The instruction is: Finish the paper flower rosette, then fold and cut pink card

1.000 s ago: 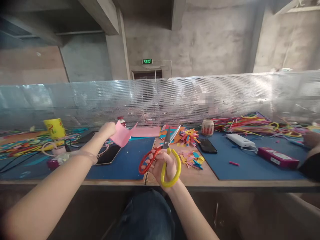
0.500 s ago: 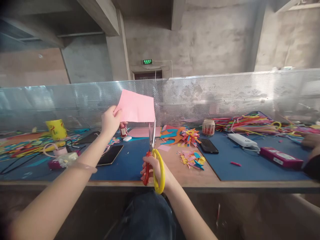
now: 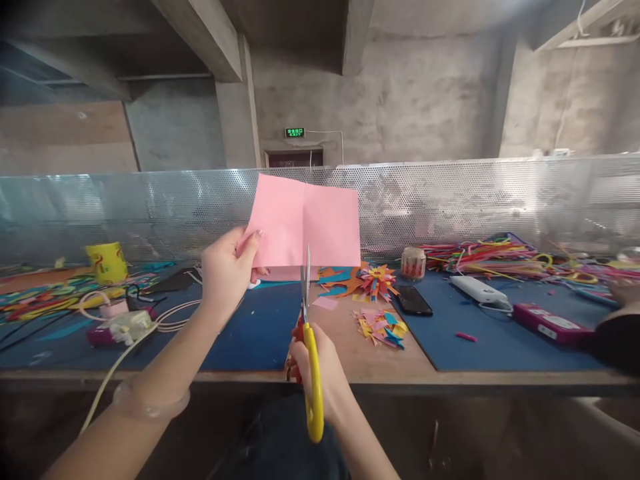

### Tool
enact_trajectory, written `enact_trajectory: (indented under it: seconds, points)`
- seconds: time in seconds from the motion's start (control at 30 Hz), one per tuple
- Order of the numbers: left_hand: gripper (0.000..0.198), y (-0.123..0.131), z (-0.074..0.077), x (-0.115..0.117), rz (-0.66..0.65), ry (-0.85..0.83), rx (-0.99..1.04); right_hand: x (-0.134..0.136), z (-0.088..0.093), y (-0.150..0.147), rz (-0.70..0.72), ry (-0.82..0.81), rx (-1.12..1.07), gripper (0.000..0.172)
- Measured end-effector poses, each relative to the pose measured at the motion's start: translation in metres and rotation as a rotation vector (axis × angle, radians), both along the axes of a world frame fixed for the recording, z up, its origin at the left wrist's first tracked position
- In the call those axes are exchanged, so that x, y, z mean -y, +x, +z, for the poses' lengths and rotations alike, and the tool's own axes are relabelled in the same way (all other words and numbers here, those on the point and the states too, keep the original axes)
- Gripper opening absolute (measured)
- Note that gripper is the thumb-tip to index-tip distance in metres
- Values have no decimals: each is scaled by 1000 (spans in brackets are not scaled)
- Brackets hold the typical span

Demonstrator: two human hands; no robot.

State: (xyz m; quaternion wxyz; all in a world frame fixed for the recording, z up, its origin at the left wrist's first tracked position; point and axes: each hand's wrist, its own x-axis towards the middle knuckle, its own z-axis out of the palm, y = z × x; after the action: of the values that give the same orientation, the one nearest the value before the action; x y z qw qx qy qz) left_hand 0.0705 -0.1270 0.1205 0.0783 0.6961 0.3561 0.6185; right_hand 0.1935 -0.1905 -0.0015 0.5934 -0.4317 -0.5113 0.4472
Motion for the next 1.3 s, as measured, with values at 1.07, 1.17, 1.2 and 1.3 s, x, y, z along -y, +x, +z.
enact_trajectory:
  seconds: [1.07, 1.17, 1.2, 1.3]
  points:
    - [24, 1, -22, 14, -62, 100, 11, -4, -8, -2, -95, 153, 88, 13]
    - [23, 0, -23, 14, -63, 112, 14, -5, -10, -3, -97, 145, 80, 15]
    - [23, 0, -23, 13, -67, 116, 15, -5, -10, -3, -95, 140, 75, 15]
    - [23, 0, -24, 12, -75, 120, 10, -5, -10, -4, -89, 139, 59, 16]
